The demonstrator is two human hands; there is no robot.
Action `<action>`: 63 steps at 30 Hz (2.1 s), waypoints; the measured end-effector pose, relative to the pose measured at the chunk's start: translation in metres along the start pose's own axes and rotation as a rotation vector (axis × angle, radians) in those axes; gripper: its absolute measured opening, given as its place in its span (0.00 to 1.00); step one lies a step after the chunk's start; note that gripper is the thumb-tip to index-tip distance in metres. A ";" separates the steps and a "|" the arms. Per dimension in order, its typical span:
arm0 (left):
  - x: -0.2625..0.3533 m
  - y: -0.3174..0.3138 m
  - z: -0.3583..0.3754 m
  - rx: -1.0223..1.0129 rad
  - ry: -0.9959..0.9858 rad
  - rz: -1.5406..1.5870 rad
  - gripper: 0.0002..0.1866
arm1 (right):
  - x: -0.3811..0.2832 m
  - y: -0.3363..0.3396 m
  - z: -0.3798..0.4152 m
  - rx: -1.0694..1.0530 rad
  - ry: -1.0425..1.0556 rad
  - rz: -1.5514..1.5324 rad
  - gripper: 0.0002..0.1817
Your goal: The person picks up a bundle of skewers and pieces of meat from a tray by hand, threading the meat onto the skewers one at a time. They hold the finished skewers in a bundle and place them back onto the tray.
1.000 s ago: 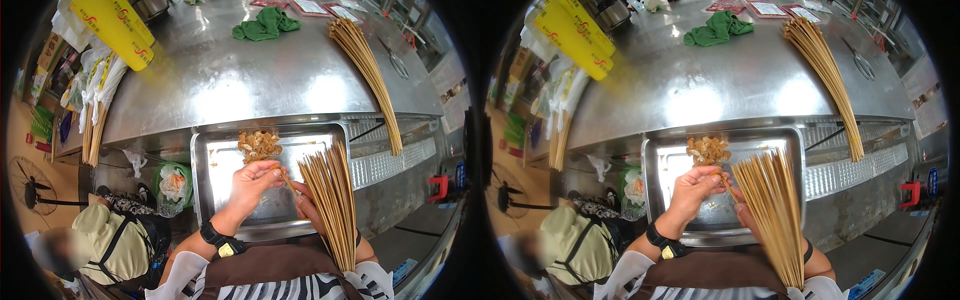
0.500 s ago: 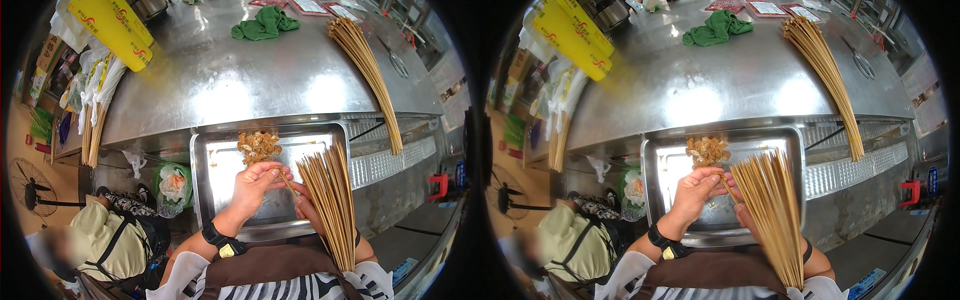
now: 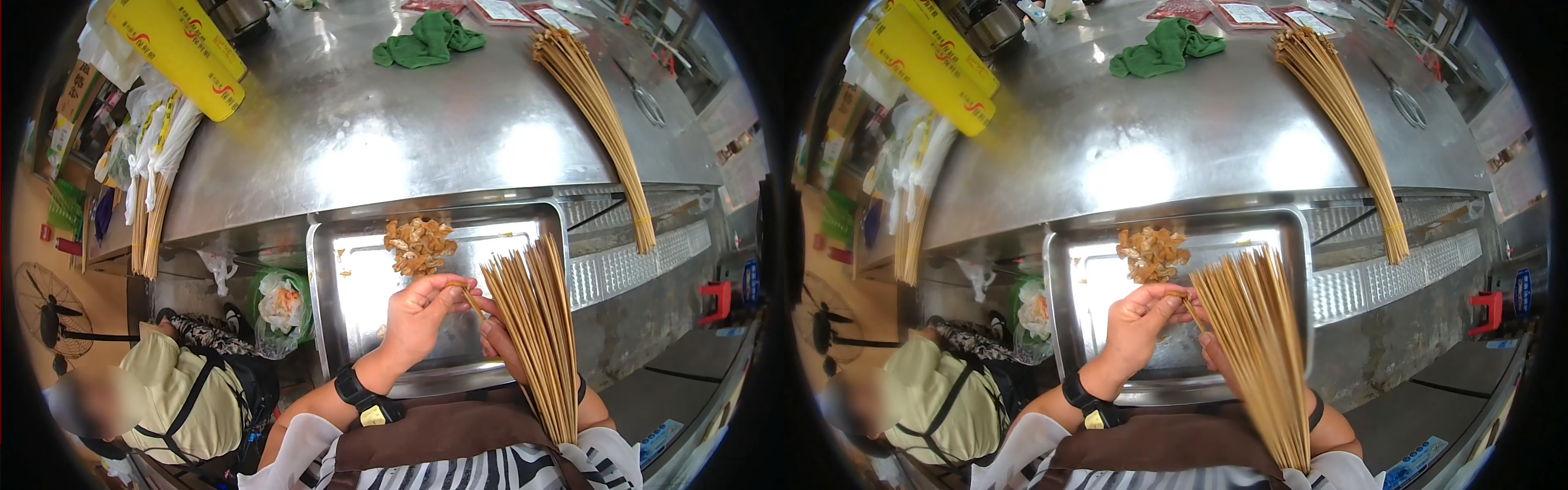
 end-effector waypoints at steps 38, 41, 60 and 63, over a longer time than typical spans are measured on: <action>-0.042 -0.001 0.007 0.106 0.306 0.291 0.09 | -0.024 -0.005 -0.002 0.083 0.037 0.022 0.09; -0.042 -0.005 0.010 0.087 0.302 0.272 0.08 | -0.025 -0.003 -0.002 0.084 0.043 -0.018 0.07; -0.028 -0.012 0.007 -0.015 0.265 0.148 0.06 | -0.083 -0.007 0.015 0.091 0.550 0.600 0.11; -0.035 -0.013 0.003 -0.048 0.264 0.142 0.06 | -0.089 -0.013 0.019 0.003 0.587 0.445 0.10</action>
Point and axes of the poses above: each hand's wrist, its own z-axis away from the middle knuckle, its own y-axis out of the back of the hand, x = y × z, the point moved 10 cm from there along -z, towards the middle knuckle, and after that the axes turned 3 degrees about x, right-handed, at the moved point
